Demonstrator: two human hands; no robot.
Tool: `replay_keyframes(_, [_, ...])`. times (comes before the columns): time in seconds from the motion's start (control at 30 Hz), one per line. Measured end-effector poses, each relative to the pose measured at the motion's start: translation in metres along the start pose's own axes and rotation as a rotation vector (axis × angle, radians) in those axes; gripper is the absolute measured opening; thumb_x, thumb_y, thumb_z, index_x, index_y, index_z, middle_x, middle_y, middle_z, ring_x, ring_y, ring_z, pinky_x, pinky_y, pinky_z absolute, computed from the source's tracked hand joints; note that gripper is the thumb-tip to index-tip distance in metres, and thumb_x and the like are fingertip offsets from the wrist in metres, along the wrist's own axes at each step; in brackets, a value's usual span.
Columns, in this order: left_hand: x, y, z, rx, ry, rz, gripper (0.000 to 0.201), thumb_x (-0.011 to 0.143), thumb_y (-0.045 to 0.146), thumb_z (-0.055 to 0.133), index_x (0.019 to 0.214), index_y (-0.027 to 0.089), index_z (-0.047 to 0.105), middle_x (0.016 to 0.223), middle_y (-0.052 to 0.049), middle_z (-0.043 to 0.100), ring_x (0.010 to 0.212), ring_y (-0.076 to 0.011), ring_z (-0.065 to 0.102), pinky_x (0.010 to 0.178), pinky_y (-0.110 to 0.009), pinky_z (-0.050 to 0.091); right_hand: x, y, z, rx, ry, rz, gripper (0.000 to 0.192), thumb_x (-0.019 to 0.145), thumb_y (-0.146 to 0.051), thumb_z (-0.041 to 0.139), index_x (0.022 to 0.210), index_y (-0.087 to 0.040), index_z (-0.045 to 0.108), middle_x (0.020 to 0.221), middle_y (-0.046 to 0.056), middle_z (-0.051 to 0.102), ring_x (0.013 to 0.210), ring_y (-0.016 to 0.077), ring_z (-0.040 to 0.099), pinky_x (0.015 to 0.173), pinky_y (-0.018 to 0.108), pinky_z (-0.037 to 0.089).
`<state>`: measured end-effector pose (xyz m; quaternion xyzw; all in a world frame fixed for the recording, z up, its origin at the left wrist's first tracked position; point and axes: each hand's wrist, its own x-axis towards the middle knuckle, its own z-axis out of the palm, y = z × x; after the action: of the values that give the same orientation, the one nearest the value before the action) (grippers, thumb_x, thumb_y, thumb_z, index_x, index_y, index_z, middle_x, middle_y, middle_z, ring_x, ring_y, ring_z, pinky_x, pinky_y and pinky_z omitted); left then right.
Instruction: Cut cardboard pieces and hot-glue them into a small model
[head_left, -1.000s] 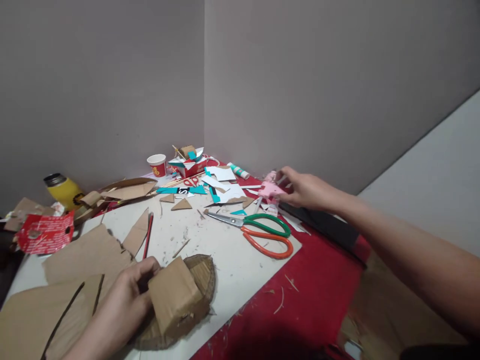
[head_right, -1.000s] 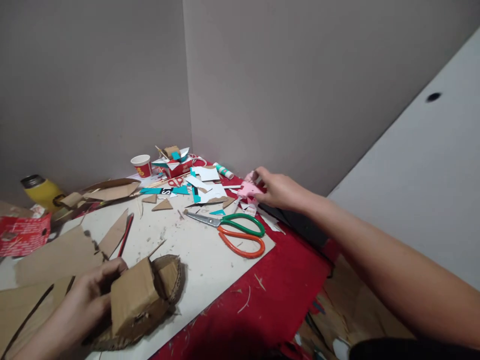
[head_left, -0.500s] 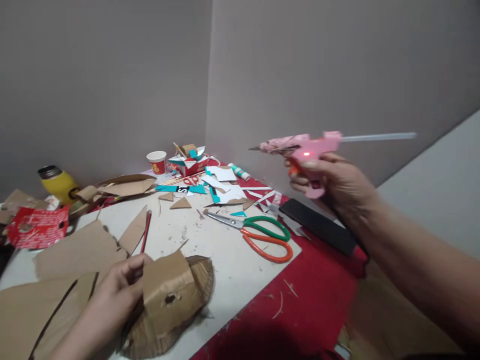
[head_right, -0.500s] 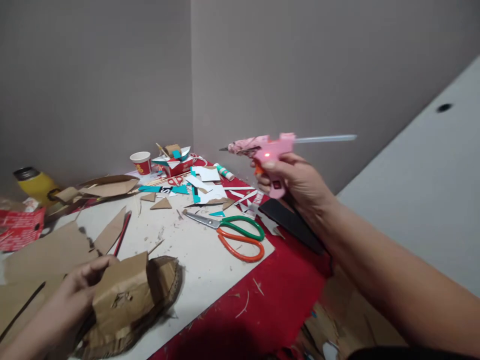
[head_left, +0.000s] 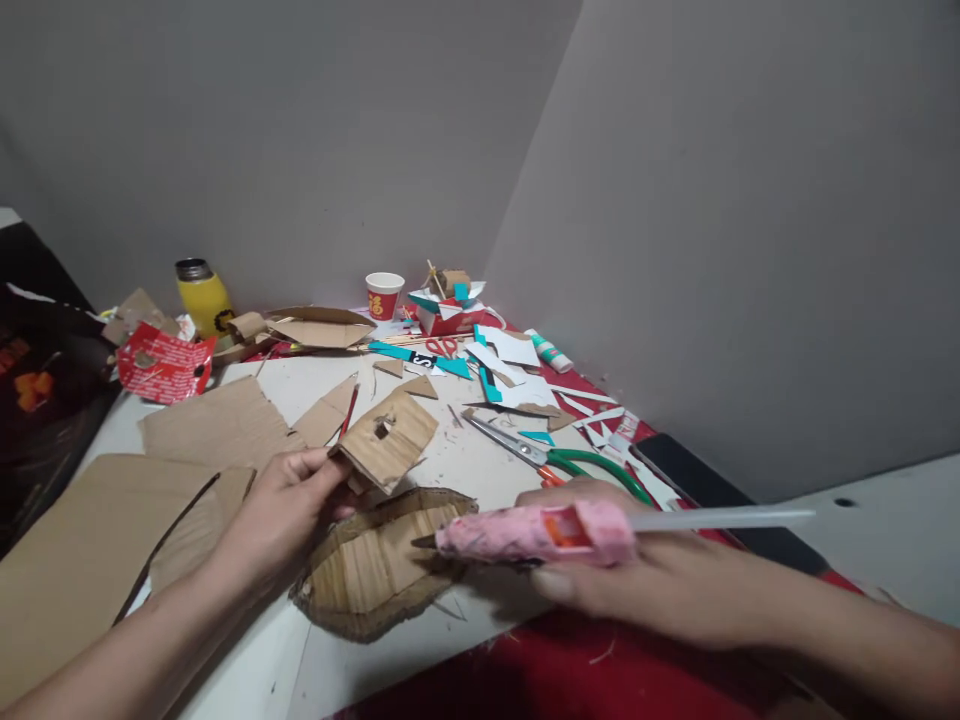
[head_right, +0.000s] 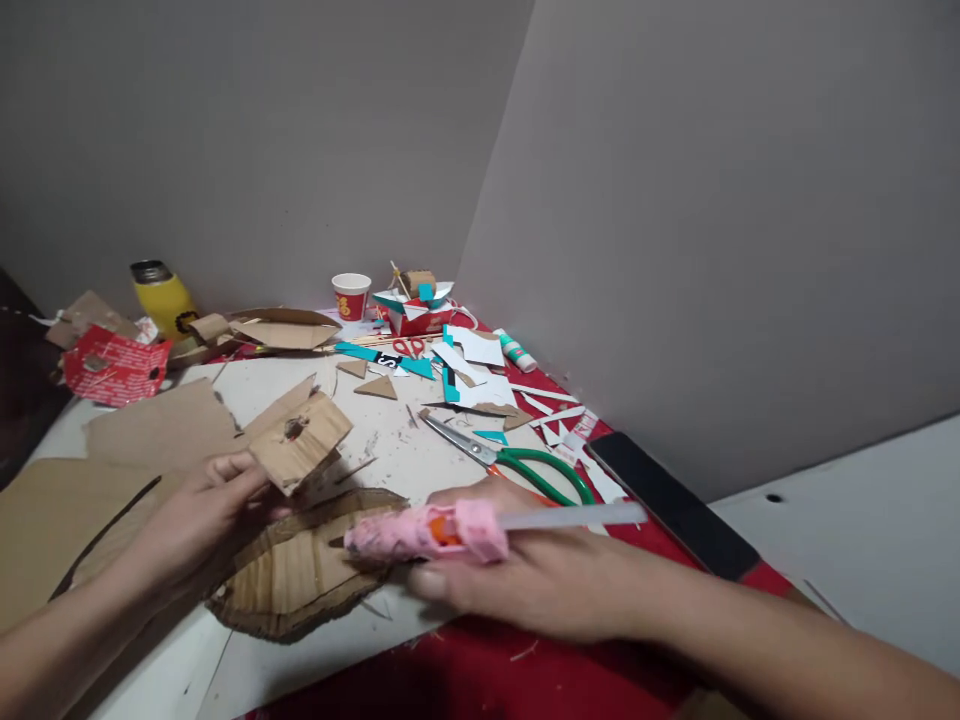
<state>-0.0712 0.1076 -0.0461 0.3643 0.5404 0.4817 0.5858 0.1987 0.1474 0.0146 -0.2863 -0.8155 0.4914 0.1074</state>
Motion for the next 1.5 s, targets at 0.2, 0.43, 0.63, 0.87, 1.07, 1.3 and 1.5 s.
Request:
replay_keyframes(0.2, [-0.002,-0.003,0.003,0.123,0.004,0.125,0.029,0.077,0.042,0.063,0.074,0.014,0.07,0.063,-0.001,0.066,0.056,-0.0128,0.053,0.055,-0.021,0.04,0.034,-0.019,0.019,-0.286,-0.146,-0.079,0.027,0.091,-0.031,0.048,0.106,-0.026,0.07,0.083,-0.001,0.069,0.071,0.015,0.062,0.067,0.022,0.051])
replay_keyframes(0.43, [-0.005,0.0,0.01,0.154,0.06,0.2,0.035,0.08,0.045,0.058,0.071,0.014,0.07,0.057,0.002,0.059,0.056,-0.012,0.048,0.053,-0.021,0.037,0.044,-0.017,0.027,-0.284,-0.179,-0.122,0.035,0.094,-0.03,0.045,0.125,-0.027,0.06,0.098,0.001,0.069,0.082,0.0145,0.063,0.077,0.022,0.05])
replay_keyframes(0.63, [-0.005,-0.008,0.011,0.178,0.043,0.233,0.029,0.084,0.038,0.054,0.077,0.014,0.071,0.062,0.002,0.059,0.061,-0.0138,0.05,0.058,-0.022,0.038,0.048,-0.016,0.031,-0.341,-0.171,-0.094,0.032,0.093,-0.029,0.047,0.12,-0.026,0.063,0.094,0.002,0.069,0.079,0.0133,0.063,0.073,0.021,0.05])
replay_keyframes(0.87, [-0.002,-0.01,0.011,0.195,0.023,0.242,0.027,0.084,0.035,0.054,0.078,0.015,0.071,0.066,-0.001,0.064,0.065,-0.0168,0.054,0.066,-0.027,0.042,0.05,-0.016,0.037,-0.401,-0.179,-0.098,0.028,0.091,-0.026,0.047,0.113,-0.024,0.065,0.086,0.001,0.067,0.073,0.0122,0.061,0.065,0.02,0.048])
replay_keyframes(1.07, [-0.003,-0.01,0.011,0.196,0.017,0.23,0.025,0.082,0.035,0.056,0.079,0.015,0.071,0.066,0.0,0.064,0.066,-0.0168,0.053,0.063,-0.025,0.04,0.048,-0.015,0.035,-0.405,-0.17,-0.12,0.031,0.091,-0.03,0.047,0.116,-0.025,0.064,0.089,0.002,0.068,0.076,0.0137,0.062,0.068,0.021,0.05])
replay_keyframes(1.3, [-0.003,-0.009,0.011,0.196,0.021,0.221,0.024,0.081,0.035,0.057,0.076,0.015,0.07,0.065,0.001,0.061,0.066,-0.0156,0.051,0.061,-0.023,0.038,0.044,-0.014,0.031,-0.399,-0.156,-0.063,0.028,0.091,-0.035,0.047,0.109,-0.027,0.067,0.081,0.001,0.068,0.068,0.0144,0.062,0.065,0.022,0.05])
replay_keyframes(1.5, [-0.003,-0.007,0.012,0.23,0.049,0.222,0.036,0.083,0.045,0.051,0.066,0.016,0.066,0.057,0.003,0.05,0.056,-0.0128,0.041,0.053,-0.022,0.032,0.041,-0.016,0.027,-0.403,-0.174,-0.037,0.027,0.092,-0.033,0.046,0.11,-0.023,0.064,0.081,0.0,0.065,0.066,0.0123,0.059,0.061,0.02,0.047])
